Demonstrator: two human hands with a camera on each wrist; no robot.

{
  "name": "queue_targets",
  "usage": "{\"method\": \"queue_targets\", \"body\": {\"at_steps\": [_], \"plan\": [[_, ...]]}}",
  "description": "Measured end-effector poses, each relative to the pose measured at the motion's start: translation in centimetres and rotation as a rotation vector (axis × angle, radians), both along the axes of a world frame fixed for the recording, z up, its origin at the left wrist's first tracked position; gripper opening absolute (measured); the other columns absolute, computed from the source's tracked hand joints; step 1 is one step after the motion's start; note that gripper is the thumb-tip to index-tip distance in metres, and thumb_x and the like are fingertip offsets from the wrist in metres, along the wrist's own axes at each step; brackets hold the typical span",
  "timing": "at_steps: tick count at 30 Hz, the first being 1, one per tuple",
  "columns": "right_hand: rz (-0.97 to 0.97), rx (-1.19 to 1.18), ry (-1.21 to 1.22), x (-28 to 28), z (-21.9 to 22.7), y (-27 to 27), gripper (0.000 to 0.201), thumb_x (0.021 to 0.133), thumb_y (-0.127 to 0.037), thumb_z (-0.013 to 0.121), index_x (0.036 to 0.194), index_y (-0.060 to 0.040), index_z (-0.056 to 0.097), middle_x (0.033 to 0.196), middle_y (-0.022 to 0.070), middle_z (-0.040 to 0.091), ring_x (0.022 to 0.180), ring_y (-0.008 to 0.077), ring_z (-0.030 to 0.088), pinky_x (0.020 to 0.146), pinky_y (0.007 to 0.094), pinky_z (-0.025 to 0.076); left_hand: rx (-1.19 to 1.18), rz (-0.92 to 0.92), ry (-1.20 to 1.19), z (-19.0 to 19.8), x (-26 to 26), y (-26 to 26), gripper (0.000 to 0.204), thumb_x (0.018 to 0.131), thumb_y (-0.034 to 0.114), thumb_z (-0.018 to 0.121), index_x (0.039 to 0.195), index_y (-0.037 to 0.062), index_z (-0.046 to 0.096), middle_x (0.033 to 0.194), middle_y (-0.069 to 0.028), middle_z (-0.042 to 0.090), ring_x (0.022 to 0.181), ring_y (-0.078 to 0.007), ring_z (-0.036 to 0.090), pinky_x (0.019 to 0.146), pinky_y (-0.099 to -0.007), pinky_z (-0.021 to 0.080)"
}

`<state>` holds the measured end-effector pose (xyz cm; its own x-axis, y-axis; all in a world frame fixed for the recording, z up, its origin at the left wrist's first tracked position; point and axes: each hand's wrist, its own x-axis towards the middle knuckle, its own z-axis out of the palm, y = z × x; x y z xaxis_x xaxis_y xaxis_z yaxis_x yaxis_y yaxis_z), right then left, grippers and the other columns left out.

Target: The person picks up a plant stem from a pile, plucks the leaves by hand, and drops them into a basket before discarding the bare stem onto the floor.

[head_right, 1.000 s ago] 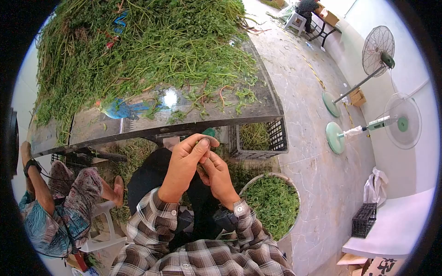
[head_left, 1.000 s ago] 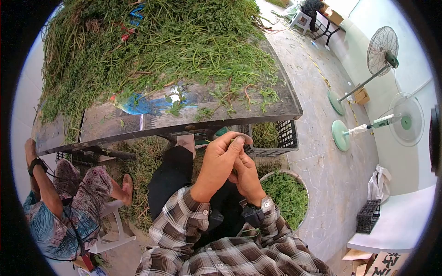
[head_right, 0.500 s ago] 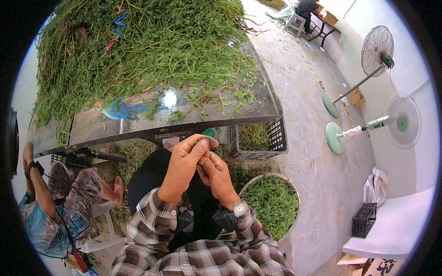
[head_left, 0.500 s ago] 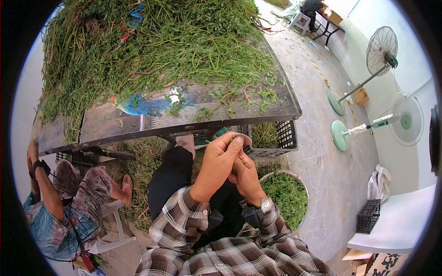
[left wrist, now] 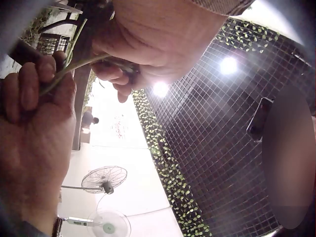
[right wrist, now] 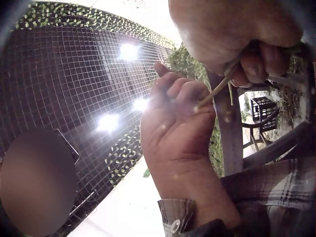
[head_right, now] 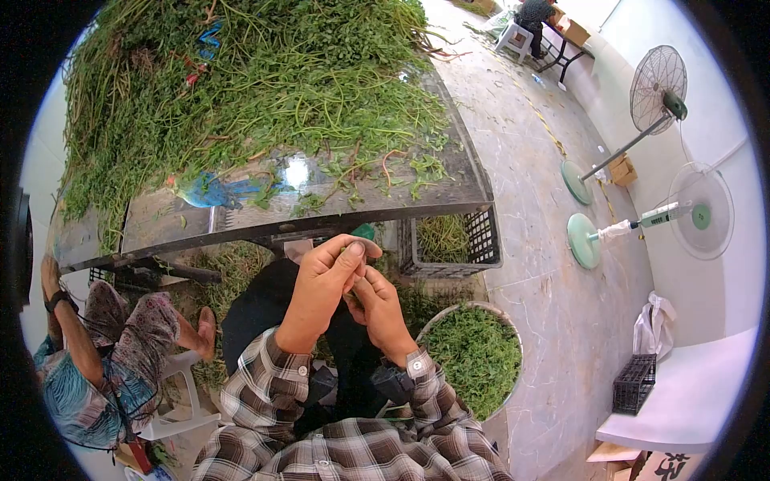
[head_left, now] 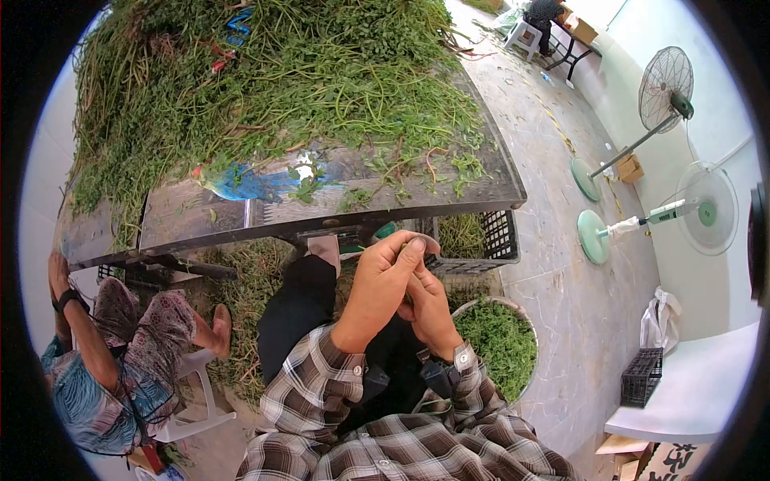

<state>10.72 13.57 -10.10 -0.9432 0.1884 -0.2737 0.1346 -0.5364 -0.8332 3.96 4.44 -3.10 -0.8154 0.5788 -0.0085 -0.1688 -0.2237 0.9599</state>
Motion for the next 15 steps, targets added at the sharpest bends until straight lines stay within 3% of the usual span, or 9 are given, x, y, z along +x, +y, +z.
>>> {"method": "queue_targets", "body": {"at_steps": [4,9,15], "plan": [[0.014,-0.011,0.025,0.11,0.31,-0.1,0.027,0.095,-0.024,0.046,0.116,-0.0073,0.053,0.083,-0.0038,0.056,0.06,0.0001,0.046,0.044,0.0139,0.03,0.005,-0.007,-0.021,0.04,0.03,-0.06,0.024,0.093,0.017,0.047,0.091,-0.0028,0.06,0.082,-0.0031,0.06,0.075,-0.007,0.051,0.068,-0.022,0.042],[-0.006,0.015,0.006,0.16,0.22,-0.42,0.024,0.095,-0.025,0.046,0.098,-0.0047,0.058,0.076,-0.0049,0.054,0.056,0.0007,0.043,0.044,0.0153,0.029,-0.001,-0.007,-0.028,0.39,0.05,-0.19,0.022,0.093,0.016,0.048,0.09,-0.0025,0.06,0.079,-0.0013,0.058,0.07,-0.005,0.049,0.063,-0.0205,0.041],[-0.011,0.018,-0.002,0.11,0.52,-0.77,0.025,0.096,-0.025,0.044,0.094,-0.0038,0.058,0.075,-0.0045,0.054,0.056,0.0017,0.043,0.044,0.0159,0.029,0.015,-0.008,-0.03,0.94,0.18,-0.32,0.022,0.094,0.017,0.047,0.091,-0.0015,0.06,0.071,0.0008,0.054,0.063,-0.0032,0.047,0.056,-0.0186,0.039]]}}
